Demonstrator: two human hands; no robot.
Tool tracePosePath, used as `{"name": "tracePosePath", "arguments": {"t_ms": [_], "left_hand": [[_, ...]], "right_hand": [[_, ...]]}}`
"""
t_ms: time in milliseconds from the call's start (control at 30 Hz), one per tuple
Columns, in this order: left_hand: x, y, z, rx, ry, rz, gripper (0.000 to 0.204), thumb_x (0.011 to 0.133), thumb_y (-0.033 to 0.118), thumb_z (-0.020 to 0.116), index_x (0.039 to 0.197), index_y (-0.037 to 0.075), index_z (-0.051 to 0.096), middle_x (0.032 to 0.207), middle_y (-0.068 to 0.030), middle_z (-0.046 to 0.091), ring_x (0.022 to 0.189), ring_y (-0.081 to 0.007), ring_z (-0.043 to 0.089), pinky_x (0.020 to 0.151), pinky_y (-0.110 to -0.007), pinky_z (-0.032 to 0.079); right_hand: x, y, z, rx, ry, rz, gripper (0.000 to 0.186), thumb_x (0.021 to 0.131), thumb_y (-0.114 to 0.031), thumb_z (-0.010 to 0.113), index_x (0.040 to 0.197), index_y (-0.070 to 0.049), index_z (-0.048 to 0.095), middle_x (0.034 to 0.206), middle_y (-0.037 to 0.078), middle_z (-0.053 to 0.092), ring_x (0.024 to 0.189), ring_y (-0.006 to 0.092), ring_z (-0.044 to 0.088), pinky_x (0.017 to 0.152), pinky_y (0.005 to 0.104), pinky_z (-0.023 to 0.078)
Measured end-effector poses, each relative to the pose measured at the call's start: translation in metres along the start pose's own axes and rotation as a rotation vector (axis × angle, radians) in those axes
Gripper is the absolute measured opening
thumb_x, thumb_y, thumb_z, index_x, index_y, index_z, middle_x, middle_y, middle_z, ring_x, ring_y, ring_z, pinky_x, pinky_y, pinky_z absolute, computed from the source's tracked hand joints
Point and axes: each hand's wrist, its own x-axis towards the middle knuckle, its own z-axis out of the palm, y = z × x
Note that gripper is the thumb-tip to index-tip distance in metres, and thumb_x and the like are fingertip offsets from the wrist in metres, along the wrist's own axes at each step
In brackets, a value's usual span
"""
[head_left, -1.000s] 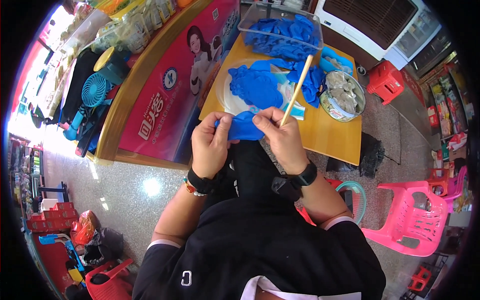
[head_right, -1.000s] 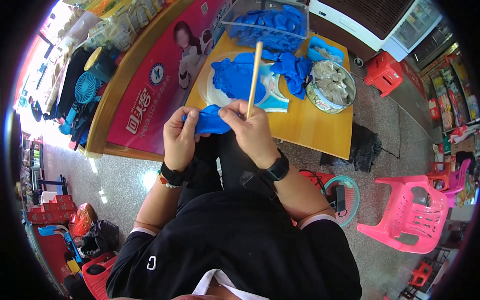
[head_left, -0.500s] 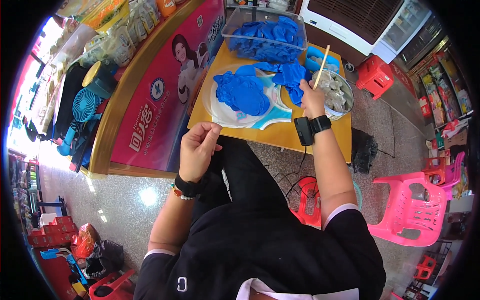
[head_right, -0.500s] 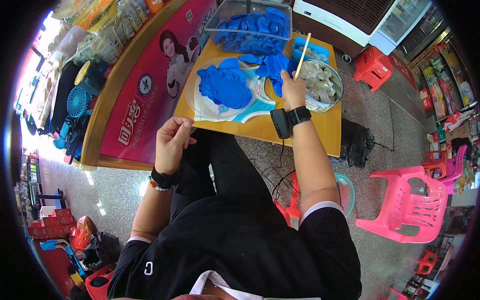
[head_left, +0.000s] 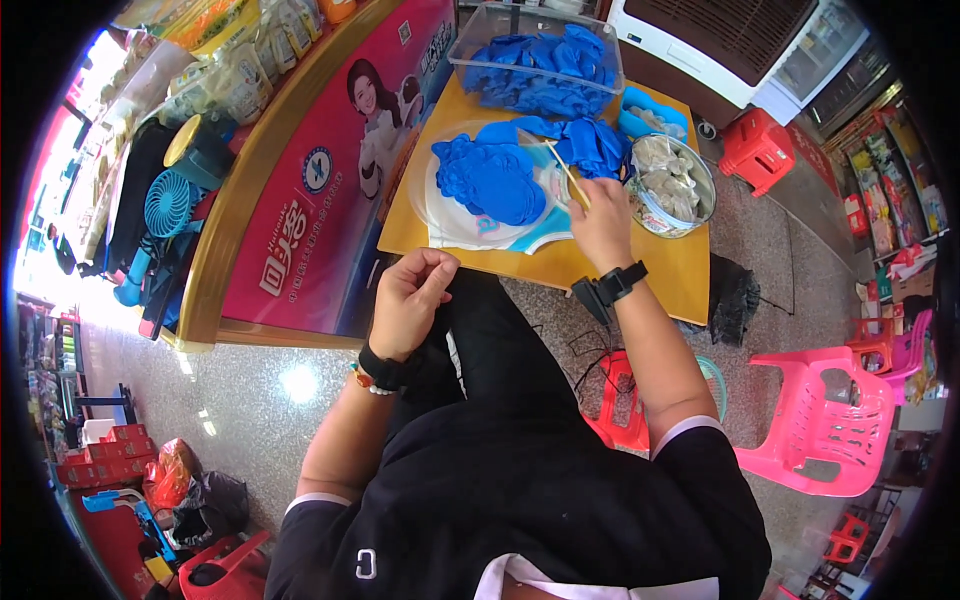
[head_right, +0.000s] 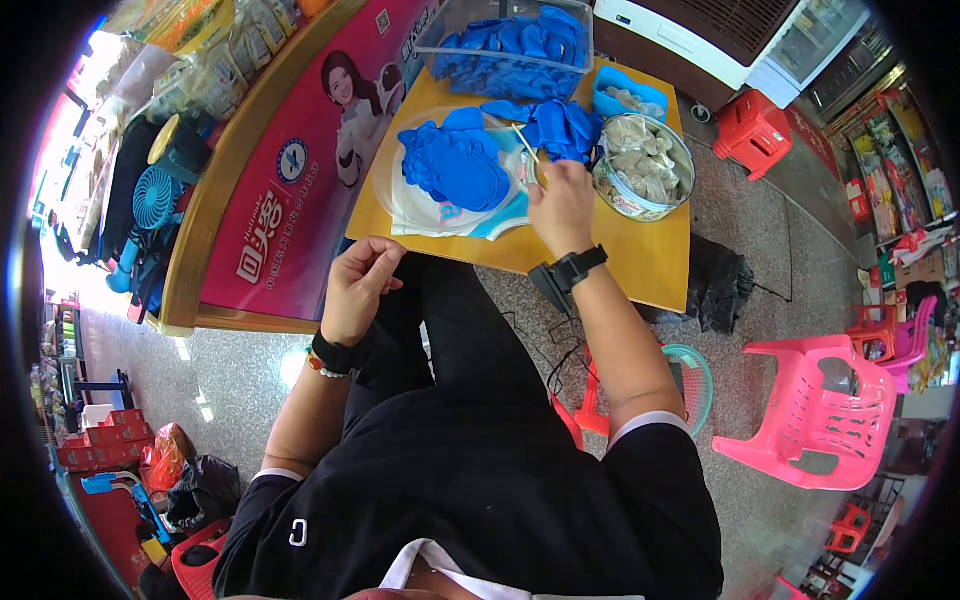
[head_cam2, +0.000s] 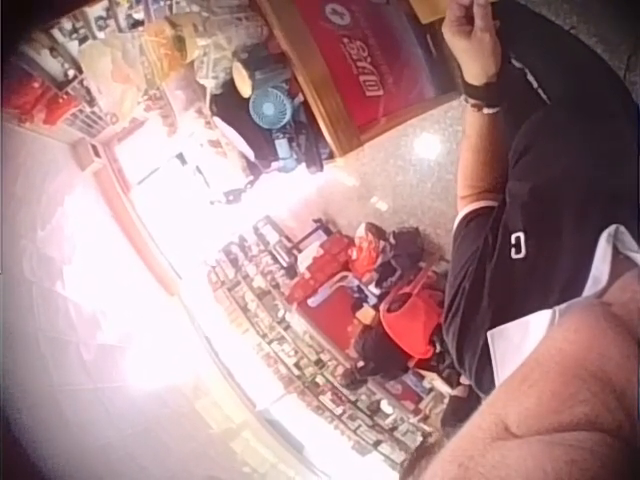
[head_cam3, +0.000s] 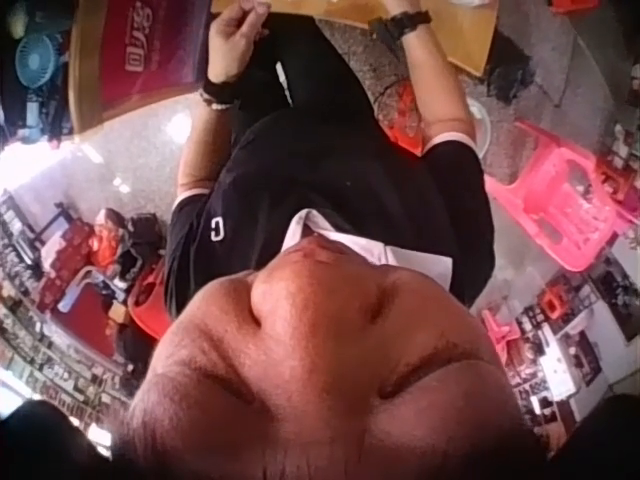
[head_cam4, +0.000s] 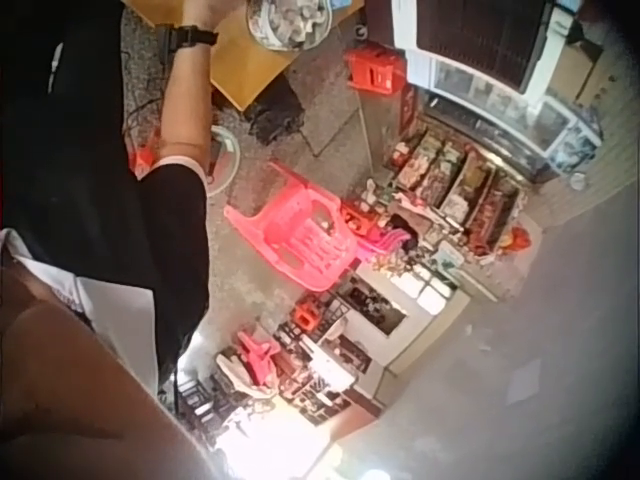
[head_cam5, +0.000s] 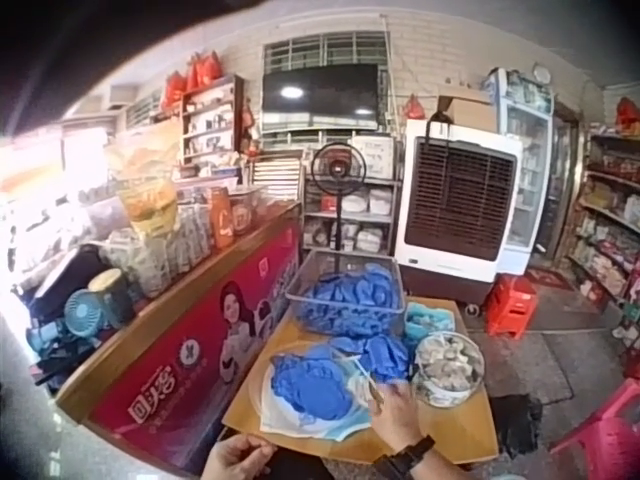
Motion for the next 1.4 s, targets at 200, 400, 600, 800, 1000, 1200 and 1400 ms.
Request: {"name": "tracePosePath", "arguments": {"t_ms": [200,400,600,800,1000,1200,1400], "left_hand": [[-0.003,-0.005,0.008,0.040,-0.046,-0.043,0.015,0.094,0.017,0.059,0.098,0.003,0.063,0.085,0.0028,0.061,0.068,-0.0030,0.053,0.063,-0.019,0.047],[-0.004,-0.006,-0.001,0.055,-0.044,-0.046,0.016,0.094,0.017,0.058,0.097,0.002,0.063,0.084,0.0024,0.061,0.065,-0.0043,0.054,0.061,-0.018,0.044],[0.001,-0.014,-0.003,0.000,-0.011,-0.083,0.017,0.092,0.019,0.061,0.096,0.002,0.064,0.076,0.0039,0.059,0.066,-0.0033,0.052,0.059,-0.019,0.045],[0.008,-0.023,-0.001,-0.060,-0.039,-0.148,0.018,0.094,0.020,0.058,0.097,0.004,0.064,0.078,0.0046,0.058,0.063,-0.0022,0.049,0.062,-0.021,0.048],[0.010,-0.017,0.004,-0.044,-0.035,-0.160,0.018,0.094,0.019,0.058,0.098,0.003,0.064,0.077,0.0049,0.057,0.063,-0.0022,0.049,0.063,-0.021,0.048],[0.014,-0.022,0.000,-0.068,-0.019,-0.154,0.018,0.094,0.018,0.058,0.099,0.002,0.064,0.077,0.0043,0.058,0.063,-0.0025,0.050,0.063,-0.021,0.048],[0.034,-0.021,0.006,-0.165,0.044,-0.141,0.023,0.092,0.019,0.061,0.108,0.002,0.064,0.085,0.0026,0.061,0.066,-0.0046,0.053,0.067,-0.020,0.047]], "right_hand": [[0.021,-0.077,0.019,-0.011,-0.257,-0.128,0.021,0.072,-0.026,0.070,0.087,-0.012,0.069,0.099,0.007,0.062,0.103,0.0268,0.053,0.084,0.0435,0.039],[0.025,-0.072,0.045,-0.171,-0.327,-0.203,0.014,0.068,-0.021,0.068,0.075,-0.010,0.069,0.090,0.009,0.065,0.101,0.0264,0.055,0.082,0.0454,0.036],[0.026,-0.066,0.047,-0.064,-0.425,-0.126,0.007,0.070,-0.023,0.070,0.070,-0.016,0.067,0.077,0.006,0.067,0.085,0.0267,0.062,0.080,0.0440,0.037],[0.023,-0.061,0.054,0.045,-0.143,-0.153,0.011,0.070,-0.026,0.074,0.072,-0.019,0.066,0.079,0.005,0.066,0.087,0.0250,0.061,0.082,0.0445,0.035],[0.028,-0.066,0.062,-0.100,-0.412,-0.137,0.014,0.070,-0.026,0.075,0.076,-0.017,0.066,0.083,0.005,0.065,0.088,0.0250,0.060,0.080,0.0436,0.034],[0.028,-0.064,0.048,0.162,-0.439,-0.073,0.011,0.071,-0.023,0.073,0.074,-0.014,0.068,0.077,0.005,0.067,0.082,0.0242,0.063,0.075,0.0428,0.038],[0.031,-0.057,0.031,0.682,-0.425,0.024,0.014,0.072,-0.019,0.075,0.077,-0.009,0.067,0.077,0.006,0.068,0.072,0.0236,0.064,0.063,0.0344,0.047]]}}
